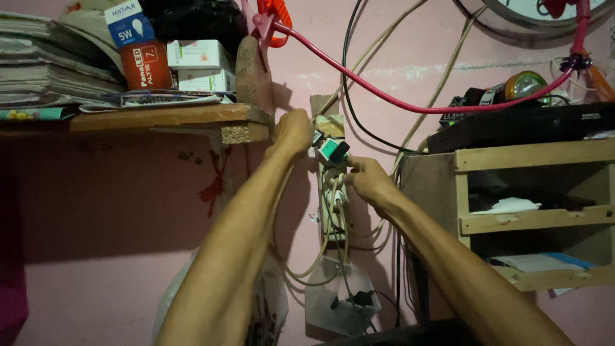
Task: The person plugs a ring light into a wall socket and adjusts its position on a table. They then plug in a fan and adjust its angle. Finally, they turn on the ring light and move a water bottle on the table.
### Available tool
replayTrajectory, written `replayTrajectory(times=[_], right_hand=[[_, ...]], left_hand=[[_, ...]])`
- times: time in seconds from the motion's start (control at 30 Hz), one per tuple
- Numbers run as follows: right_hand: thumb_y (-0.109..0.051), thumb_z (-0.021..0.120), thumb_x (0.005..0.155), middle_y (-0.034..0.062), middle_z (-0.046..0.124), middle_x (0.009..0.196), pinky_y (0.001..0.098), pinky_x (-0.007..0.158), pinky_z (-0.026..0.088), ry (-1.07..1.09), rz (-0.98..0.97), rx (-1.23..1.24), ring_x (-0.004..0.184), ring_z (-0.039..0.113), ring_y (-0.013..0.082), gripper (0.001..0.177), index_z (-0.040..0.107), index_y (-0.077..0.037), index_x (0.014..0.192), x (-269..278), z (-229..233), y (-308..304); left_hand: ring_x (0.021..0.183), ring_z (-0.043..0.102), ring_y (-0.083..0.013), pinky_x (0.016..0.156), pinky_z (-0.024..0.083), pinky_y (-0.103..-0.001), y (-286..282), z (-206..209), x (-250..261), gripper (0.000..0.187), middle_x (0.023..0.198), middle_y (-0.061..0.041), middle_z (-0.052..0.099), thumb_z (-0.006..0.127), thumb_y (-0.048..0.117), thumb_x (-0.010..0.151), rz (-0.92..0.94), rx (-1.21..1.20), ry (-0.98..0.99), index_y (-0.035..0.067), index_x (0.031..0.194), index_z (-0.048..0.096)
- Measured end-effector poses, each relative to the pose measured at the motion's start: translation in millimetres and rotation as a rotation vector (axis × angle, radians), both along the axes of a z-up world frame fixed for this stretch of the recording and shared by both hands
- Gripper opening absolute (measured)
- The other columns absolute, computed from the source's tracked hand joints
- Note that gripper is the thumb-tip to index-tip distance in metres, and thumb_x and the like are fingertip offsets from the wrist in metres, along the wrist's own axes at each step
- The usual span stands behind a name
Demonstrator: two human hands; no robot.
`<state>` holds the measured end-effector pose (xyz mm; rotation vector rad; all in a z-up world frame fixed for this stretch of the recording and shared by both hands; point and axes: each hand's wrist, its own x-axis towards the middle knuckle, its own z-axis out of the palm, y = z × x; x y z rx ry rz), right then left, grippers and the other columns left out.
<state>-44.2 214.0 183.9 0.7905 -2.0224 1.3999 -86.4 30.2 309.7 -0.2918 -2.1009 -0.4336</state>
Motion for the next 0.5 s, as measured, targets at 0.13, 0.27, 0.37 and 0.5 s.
replayTrajectory(times=[0.13,0.27,0.37,0.5], right_hand=[[0.007,0.056,0.086,0.008,0.075,0.115,0.03,0.102,0.043,0.024,0.18,-0.091,0.108,0.063,0.0124,0.047,0.07,-0.005,0.13,2.5,-1.8,-0.1],[0.01,0.053,0.086,0.0044,0.075,0.125,0.0284,0.108,0.038,-0.047,0.225,-0.212,0.114,0.063,0.0086,0.053,0.068,-0.004,0.134,10.7,-0.2,-3.3],[0.009,0.053,0.087,0.0025,0.073,0.126,0.0297,0.1,0.041,-0.143,0.156,-0.236,0.106,0.06,0.0103,0.055,0.066,-0.007,0.138,14.8,-2.0,-3.6],[0.012,0.053,0.085,0.0019,0.072,0.116,0.0244,0.083,0.045,-0.077,0.248,-0.242,0.088,0.058,0.0069,0.057,0.063,-0.004,0.138,4.6,-6.0,-2.7]], left_hand=[[0.105,0.069,-0.0435,0.087,0.056,-0.052,2.1,-1.0,-6.6,0.028,0.112,-0.027,0.069,0.064,0.021,0.089,-0.016,0.055,0.014,0.002,0.107,0.074],[0.103,0.07,-0.0417,0.089,0.054,-0.05,-2.8,-4.1,-19.9,0.028,0.106,-0.027,0.072,0.066,0.025,0.088,-0.112,0.032,0.071,0.003,0.103,0.076],[0.1,0.071,-0.0415,0.087,0.054,-0.05,-0.5,-8.9,-30.0,0.028,0.103,-0.027,0.073,0.068,0.026,0.086,-0.165,0.053,0.078,0.002,0.099,0.076],[0.095,0.074,-0.0393,0.084,0.055,-0.048,-0.4,-12.7,-30.8,0.025,0.099,-0.025,0.074,0.067,0.023,0.085,-0.224,0.115,0.049,0.003,0.096,0.074]])
